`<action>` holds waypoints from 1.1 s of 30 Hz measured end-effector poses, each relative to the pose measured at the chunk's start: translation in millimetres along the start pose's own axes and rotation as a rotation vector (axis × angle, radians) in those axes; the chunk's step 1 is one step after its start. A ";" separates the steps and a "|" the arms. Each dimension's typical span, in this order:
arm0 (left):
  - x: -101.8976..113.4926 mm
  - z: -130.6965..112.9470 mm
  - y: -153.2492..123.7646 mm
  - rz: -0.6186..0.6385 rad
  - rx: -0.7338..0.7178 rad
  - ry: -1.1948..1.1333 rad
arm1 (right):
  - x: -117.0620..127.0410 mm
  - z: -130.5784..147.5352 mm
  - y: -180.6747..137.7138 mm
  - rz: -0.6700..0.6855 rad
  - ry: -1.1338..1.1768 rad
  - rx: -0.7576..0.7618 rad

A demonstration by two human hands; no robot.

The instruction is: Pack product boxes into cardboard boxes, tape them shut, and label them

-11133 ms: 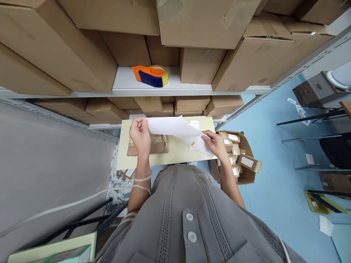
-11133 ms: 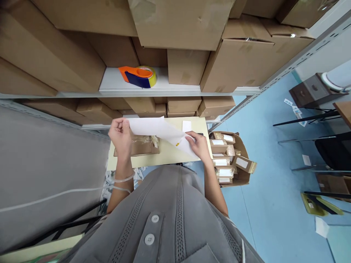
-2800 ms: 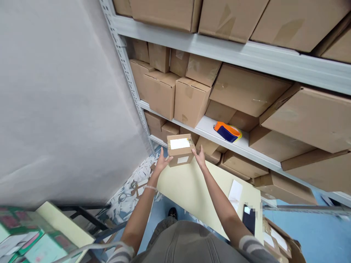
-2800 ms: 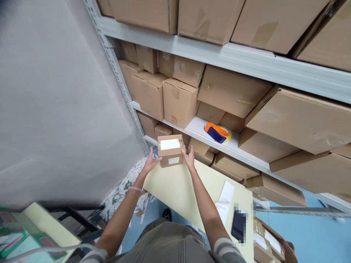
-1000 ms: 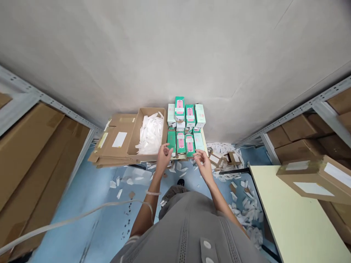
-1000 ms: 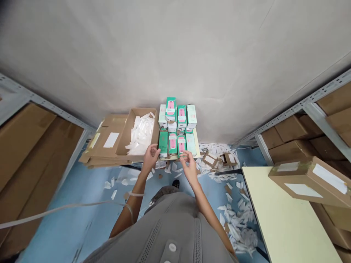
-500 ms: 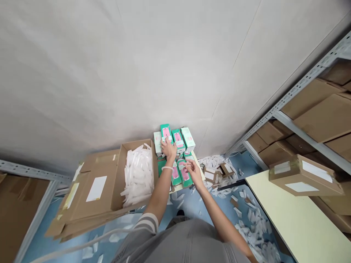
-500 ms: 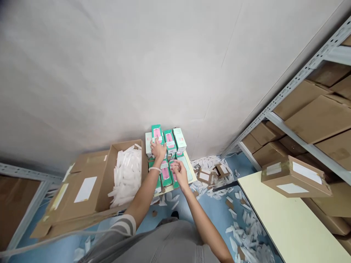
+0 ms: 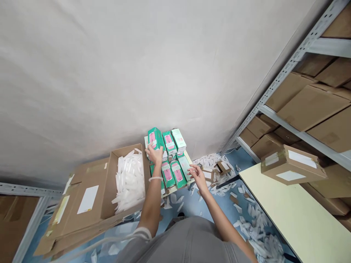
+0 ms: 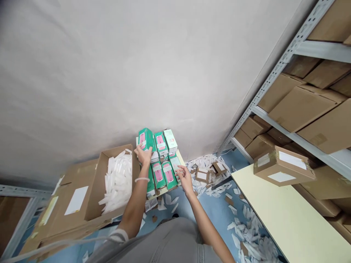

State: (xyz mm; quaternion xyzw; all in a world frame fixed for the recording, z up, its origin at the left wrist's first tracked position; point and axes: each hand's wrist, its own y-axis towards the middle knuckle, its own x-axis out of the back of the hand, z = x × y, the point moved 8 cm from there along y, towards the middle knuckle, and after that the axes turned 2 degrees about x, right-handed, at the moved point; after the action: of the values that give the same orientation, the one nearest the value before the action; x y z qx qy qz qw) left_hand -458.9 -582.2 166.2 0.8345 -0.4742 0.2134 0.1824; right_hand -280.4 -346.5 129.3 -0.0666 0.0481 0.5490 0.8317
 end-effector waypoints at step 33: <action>-195.0 -157.1 -627.1 1.926 -0.360 -0.315 | 494.6 108.4 -239.0 -1.017 0.224 0.134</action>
State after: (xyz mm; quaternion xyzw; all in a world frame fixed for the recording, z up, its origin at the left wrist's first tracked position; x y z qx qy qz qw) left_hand -32.1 -60.1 131.4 0.0717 -0.9940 0.0821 -0.0097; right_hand 134.3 27.0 174.3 -0.0864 0.1334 0.0612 0.9854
